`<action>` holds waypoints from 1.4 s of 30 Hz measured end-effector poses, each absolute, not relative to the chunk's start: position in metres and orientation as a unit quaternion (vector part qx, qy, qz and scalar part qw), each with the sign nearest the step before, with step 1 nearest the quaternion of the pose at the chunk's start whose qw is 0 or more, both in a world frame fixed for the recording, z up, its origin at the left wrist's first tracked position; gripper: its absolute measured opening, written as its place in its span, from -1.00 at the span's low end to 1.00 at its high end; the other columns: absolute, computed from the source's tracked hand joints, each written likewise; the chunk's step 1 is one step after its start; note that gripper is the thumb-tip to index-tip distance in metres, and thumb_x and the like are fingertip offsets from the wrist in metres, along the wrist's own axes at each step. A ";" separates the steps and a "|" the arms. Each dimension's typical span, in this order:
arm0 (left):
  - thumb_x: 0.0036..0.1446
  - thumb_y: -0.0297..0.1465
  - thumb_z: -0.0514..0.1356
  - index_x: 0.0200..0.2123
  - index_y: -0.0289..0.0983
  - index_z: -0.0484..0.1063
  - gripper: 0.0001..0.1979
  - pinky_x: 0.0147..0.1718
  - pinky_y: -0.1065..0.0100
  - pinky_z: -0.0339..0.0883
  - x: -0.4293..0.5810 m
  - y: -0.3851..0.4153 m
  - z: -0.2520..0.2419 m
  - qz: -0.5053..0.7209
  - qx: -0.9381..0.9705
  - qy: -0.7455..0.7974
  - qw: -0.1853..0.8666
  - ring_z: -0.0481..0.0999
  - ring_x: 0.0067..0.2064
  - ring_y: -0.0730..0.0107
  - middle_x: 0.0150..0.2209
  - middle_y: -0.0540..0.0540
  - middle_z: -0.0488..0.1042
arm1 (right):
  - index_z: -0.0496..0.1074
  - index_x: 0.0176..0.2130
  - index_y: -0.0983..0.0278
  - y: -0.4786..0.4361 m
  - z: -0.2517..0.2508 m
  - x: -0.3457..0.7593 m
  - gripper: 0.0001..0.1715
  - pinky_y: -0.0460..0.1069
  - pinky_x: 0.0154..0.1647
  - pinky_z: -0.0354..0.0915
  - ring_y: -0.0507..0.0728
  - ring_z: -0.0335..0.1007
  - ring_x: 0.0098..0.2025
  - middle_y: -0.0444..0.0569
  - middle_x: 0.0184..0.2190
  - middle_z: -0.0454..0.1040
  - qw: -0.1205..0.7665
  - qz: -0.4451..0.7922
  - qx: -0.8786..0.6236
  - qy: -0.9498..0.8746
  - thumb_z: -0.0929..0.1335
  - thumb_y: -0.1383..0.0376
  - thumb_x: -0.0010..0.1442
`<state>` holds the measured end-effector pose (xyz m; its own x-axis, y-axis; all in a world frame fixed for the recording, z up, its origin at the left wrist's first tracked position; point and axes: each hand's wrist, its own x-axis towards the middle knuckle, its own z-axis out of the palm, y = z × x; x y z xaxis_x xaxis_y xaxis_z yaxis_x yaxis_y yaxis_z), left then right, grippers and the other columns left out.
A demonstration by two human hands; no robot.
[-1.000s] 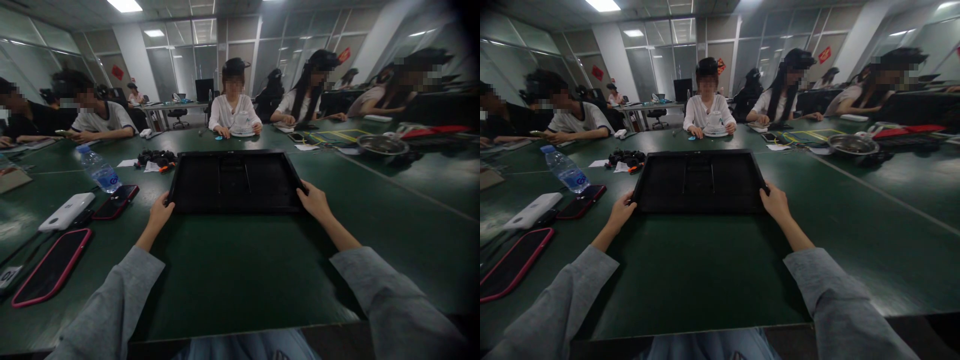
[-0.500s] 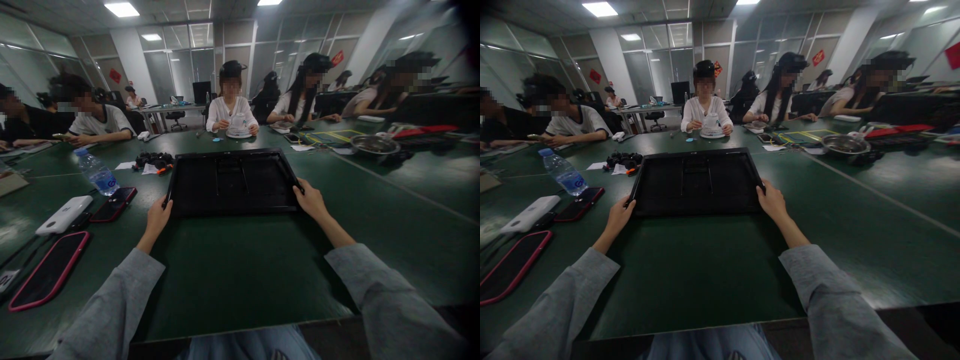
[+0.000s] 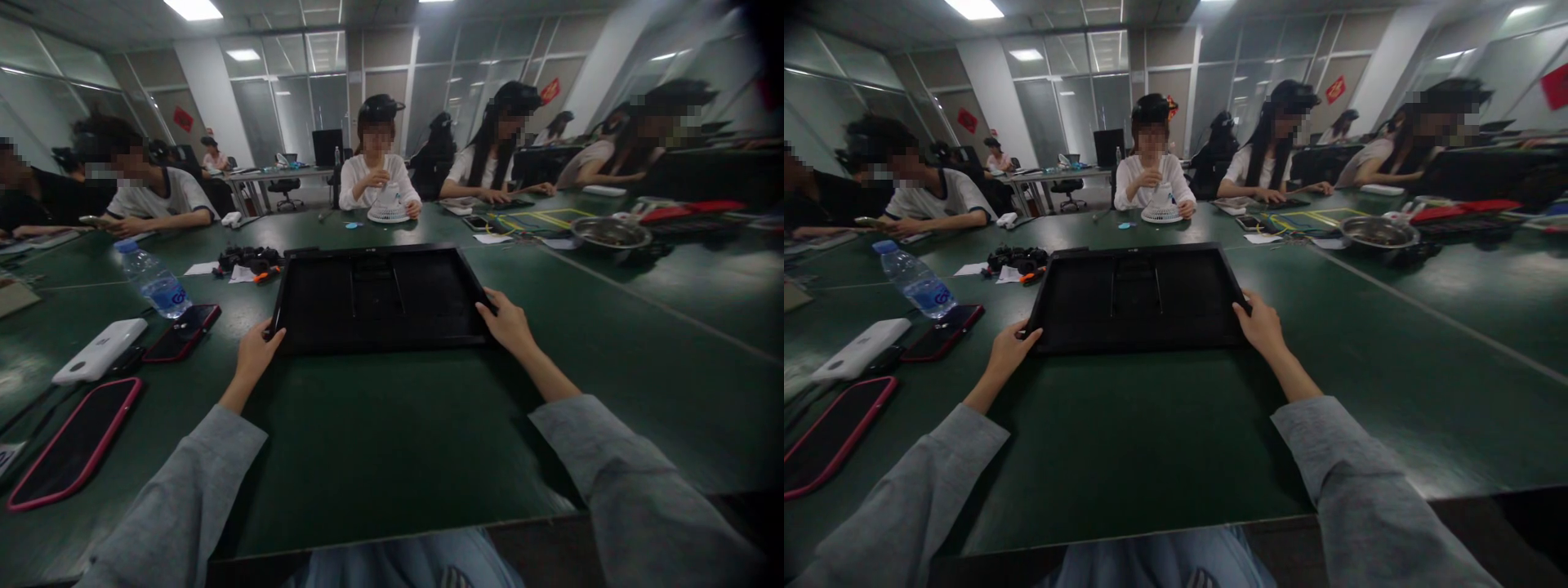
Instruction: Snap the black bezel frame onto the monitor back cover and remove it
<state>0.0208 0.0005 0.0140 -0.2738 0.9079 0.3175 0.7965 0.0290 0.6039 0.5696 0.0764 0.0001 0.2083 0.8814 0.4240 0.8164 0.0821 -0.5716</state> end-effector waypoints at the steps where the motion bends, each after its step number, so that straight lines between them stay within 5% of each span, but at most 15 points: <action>1: 0.20 -0.19 0.26 0.16 -0.29 0.51 -0.49 -0.04 0.10 0.48 0.021 0.001 0.013 0.375 0.590 0.708 0.097 0.61 -0.13 0.11 -0.01 -0.26 0.61 | 0.38 0.28 0.32 0.076 0.000 0.570 -0.35 0.29 0.15 0.38 0.37 0.50 0.13 0.23 0.04 0.58 0.384 0.042 -0.674 -0.629 0.32 0.13 0.29; 9: 0.21 -0.07 0.25 0.21 -0.31 0.44 -0.39 -0.08 0.19 0.51 0.018 0.004 0.007 0.495 0.508 0.682 0.181 0.62 -0.12 0.20 -0.02 -0.27 0.61 | 0.43 0.24 0.30 0.077 0.001 0.568 -0.43 0.28 0.10 0.40 0.36 0.56 0.03 0.18 -0.06 0.63 0.384 0.026 -0.675 -0.629 0.26 0.21 0.31; 14: 0.30 -0.02 0.09 0.01 -0.30 0.57 -0.48 0.02 0.15 0.43 0.015 0.001 0.011 0.463 0.507 0.718 0.115 0.61 -0.05 0.11 -0.09 -0.23 0.64 | 0.41 0.26 0.31 0.075 0.003 0.565 -0.41 0.25 0.11 0.39 0.35 0.56 0.04 0.18 -0.04 0.62 0.373 0.034 -0.681 -0.629 0.23 0.20 0.33; 24: 0.33 -0.06 0.05 -0.03 -0.19 0.54 -0.58 -0.09 0.18 0.41 0.019 -0.005 0.015 0.374 0.532 0.757 0.069 0.61 -0.15 0.10 -0.19 -0.17 0.63 | 0.34 0.31 0.30 0.067 0.006 0.551 -0.38 0.29 0.03 0.39 0.39 0.57 -0.08 0.25 -0.04 0.60 0.335 0.003 -0.704 -0.627 0.16 0.16 0.37; 29: 0.36 -0.09 0.01 0.05 -0.24 0.51 -0.54 -0.02 0.09 0.40 0.024 -0.005 0.019 0.375 0.538 0.754 0.041 0.58 -0.07 0.03 -0.09 -0.24 0.61 | 0.34 0.30 0.31 0.067 0.007 0.552 -0.37 0.28 0.04 0.38 0.38 0.54 -0.04 0.26 -0.06 0.59 0.331 -0.017 -0.703 -0.630 0.14 0.13 0.38; 34: 0.40 -0.17 -0.01 0.22 -0.27 0.41 -0.52 0.21 0.04 0.24 0.043 -0.015 0.033 0.432 0.610 0.654 -0.116 0.47 0.15 0.04 0.12 -0.26 0.52 | 0.26 0.35 0.39 0.061 0.019 0.545 -0.30 0.35 0.22 0.24 0.43 0.30 0.25 0.33 0.18 0.44 0.387 -0.111 -0.678 -0.616 0.16 0.09 0.38; 37: 0.41 -0.17 0.00 0.30 -0.18 0.35 -0.51 0.29 0.02 0.12 0.058 -0.023 0.038 0.394 0.676 0.610 -0.123 0.35 0.29 0.03 0.25 -0.20 0.44 | 0.15 0.42 0.33 0.052 0.027 0.527 -0.26 0.36 0.29 0.16 0.42 0.13 0.36 0.29 0.32 0.29 0.400 -0.138 -0.654 -0.627 0.16 0.06 0.39; 42: 0.40 -0.18 0.04 0.37 -0.09 0.28 -0.48 0.35 -0.05 0.03 0.073 -0.026 0.033 0.307 0.746 0.585 -0.079 0.18 0.41 0.02 0.41 -0.13 0.27 | 0.18 0.41 0.20 0.045 0.020 0.499 -0.31 0.38 0.31 0.16 0.39 0.03 0.43 0.16 0.40 0.21 0.299 -0.082 -0.609 -0.731 0.15 0.05 0.41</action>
<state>0.0734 -0.0264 0.0326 0.1258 0.8252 0.5507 0.9221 -0.3021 0.2419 0.4995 0.0446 0.0200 -0.0811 0.8406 0.5355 0.9380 0.2461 -0.2442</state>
